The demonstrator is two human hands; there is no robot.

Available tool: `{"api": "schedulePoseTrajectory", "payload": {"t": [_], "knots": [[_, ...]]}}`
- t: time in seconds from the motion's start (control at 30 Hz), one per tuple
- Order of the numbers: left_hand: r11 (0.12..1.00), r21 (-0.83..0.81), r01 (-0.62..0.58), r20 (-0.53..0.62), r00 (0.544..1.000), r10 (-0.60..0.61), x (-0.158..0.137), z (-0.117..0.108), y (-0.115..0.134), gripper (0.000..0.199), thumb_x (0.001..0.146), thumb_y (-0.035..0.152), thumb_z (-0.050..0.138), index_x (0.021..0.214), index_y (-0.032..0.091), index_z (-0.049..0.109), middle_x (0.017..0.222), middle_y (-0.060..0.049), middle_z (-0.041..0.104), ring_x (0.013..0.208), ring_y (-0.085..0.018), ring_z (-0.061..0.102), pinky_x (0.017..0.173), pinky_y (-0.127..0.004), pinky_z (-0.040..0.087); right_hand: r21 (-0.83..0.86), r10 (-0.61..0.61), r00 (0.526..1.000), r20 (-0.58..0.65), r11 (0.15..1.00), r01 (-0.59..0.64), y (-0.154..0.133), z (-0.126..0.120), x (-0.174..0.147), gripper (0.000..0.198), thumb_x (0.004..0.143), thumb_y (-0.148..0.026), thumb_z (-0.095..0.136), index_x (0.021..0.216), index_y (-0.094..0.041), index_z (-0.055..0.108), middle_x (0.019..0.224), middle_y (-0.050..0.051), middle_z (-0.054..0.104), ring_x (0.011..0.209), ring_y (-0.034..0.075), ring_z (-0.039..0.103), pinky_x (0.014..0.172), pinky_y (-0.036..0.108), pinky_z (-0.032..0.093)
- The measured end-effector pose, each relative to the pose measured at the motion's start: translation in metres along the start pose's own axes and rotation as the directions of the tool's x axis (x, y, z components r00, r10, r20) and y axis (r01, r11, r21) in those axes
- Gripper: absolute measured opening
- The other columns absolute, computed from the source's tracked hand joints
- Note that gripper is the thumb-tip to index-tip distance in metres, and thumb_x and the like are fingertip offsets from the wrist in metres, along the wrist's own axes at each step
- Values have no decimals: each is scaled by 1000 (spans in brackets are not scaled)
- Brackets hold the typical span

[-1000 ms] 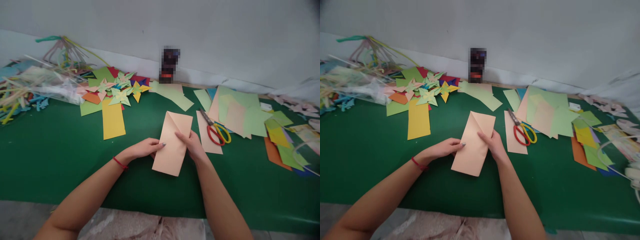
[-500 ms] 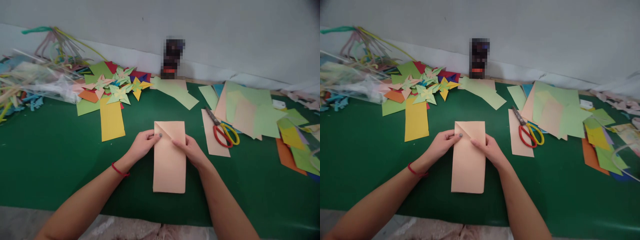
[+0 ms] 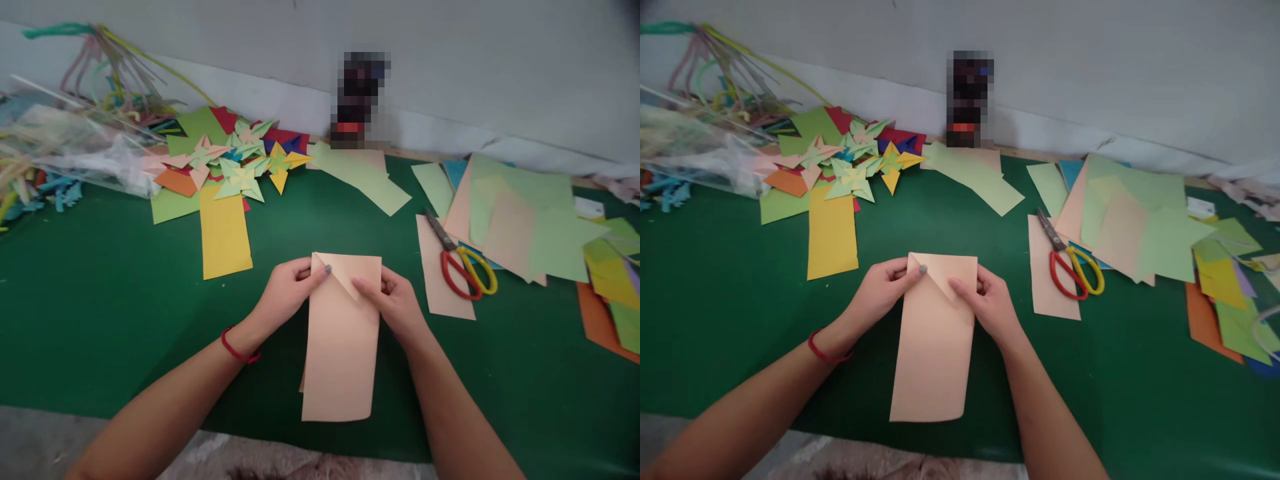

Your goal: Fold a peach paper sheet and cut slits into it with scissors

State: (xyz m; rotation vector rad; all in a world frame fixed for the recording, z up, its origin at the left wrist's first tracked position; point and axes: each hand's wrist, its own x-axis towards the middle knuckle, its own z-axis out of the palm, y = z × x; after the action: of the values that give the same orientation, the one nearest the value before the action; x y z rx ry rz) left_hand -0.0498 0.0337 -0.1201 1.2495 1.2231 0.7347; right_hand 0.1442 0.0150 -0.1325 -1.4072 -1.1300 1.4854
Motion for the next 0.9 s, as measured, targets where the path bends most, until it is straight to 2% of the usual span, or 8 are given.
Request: {"api": "schedulePoseTrajectory", "payload": {"t": [0.1, 0.4, 0.6, 0.9], "knots": [[1000, 24, 5, -22, 1000, -4, -1, -2, 0, 33, 82, 44, 50, 67, 15, 51, 62, 2, 41, 53, -9, 34, 48, -21, 26, -30, -7, 1000, 0, 1000, 7, -2, 1, -2, 28, 75, -36, 67, 99, -22, 65, 82, 4, 68, 67, 18, 63, 53, 26, 49], [1000, -11, 17, 1, 1000, -17, -1, -3, 2, 32, 83, 43, 51, 68, 15, 53, 63, 2, 42, 55, -9, 34, 49, -21, 26, -59, -47, 998, -36, 997, 45, -4, 2, -3, 22, 74, -34, 69, 93, -23, 66, 76, 1, 66, 61, 13, 59, 49, 21, 46], [996, -93, -9, -41, 999, 5, 0, -3, 0, 28, 82, 43, 52, 77, 16, 58, 65, 2, 46, 58, -10, 37, 52, -21, 28, -56, -54, 997, -56, 997, 51, -3, 2, -3, 25, 74, -34, 69, 95, -23, 66, 82, 2, 68, 65, 15, 60, 51, 23, 48], [999, -37, -21, -55, 998, 19, 1, -3, -3, 27, 84, 41, 51, 72, 16, 56, 62, 3, 42, 56, -9, 34, 51, -21, 26, -60, -33, 997, -64, 998, 29, -2, 2, -3, 27, 73, -35, 69, 97, -23, 66, 80, 2, 68, 64, 15, 60, 51, 23, 47]]}}
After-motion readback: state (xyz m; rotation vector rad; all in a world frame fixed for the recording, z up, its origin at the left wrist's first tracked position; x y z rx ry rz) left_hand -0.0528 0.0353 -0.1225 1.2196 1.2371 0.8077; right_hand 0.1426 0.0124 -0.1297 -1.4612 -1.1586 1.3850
